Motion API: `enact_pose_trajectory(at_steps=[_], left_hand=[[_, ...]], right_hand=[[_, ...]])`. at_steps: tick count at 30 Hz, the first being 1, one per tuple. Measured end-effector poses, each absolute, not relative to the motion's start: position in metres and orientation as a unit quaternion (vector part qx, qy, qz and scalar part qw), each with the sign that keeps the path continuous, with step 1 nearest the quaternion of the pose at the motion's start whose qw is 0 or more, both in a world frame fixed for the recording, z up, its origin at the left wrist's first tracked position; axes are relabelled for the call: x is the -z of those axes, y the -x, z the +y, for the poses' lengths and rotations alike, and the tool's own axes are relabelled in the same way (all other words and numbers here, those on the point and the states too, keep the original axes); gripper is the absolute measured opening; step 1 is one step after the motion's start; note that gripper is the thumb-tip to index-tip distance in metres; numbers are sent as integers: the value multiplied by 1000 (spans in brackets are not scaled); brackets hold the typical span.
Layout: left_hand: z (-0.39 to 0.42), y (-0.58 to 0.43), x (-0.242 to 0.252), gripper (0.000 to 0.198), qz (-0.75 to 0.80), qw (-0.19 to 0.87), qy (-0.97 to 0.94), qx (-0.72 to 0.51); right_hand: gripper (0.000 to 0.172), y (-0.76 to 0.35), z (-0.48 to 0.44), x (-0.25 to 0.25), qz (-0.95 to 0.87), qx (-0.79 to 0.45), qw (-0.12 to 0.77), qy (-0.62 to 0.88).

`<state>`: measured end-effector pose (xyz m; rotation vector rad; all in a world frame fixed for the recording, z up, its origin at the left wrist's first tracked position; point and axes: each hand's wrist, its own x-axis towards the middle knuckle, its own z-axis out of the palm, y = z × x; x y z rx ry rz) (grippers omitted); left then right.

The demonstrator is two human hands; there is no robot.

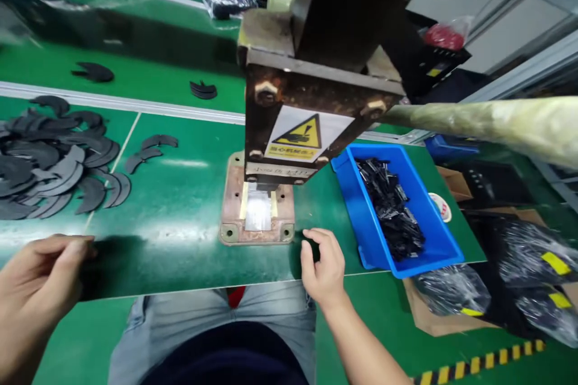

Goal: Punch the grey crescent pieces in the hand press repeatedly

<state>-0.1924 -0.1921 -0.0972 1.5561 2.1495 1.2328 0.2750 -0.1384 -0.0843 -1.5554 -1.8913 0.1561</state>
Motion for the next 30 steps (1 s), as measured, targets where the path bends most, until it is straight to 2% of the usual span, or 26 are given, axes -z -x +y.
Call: enact_pose_trajectory(at_steps=[2,7,11,15,18,21,25,28,30], left_hand=[[-188,190,96,13,742,132,-509,-416],[-182,191,92,22,747,103,-528,-390],[-171,186,89,26,723,119,-572,-368],[-143,196,76,24,690,68,-641,-329],[-121,206,61,27,654,1,-700,-288],[-102,203,60,36,639,-30,-722,-264],[-104,183,82,46,613,37,-754,-233],[-124,172,98,49,626,93,-745,-211],[-134,169,104,49,643,128,-723,-218]], right_hand=[[29,-276,-139,85,-725,-51,342,596],[23,-280,-139,92,-723,-38,363,586],[23,-284,-134,96,-724,-37,397,562],[24,-280,-121,101,-735,-22,421,530],[18,-272,-128,96,-741,-7,423,521],[14,-274,-142,81,-761,-18,382,523],[16,-313,-142,36,-764,-29,318,560],[27,-372,-123,-2,-736,-31,269,620],[42,-414,-98,-16,-716,-36,222,661]])
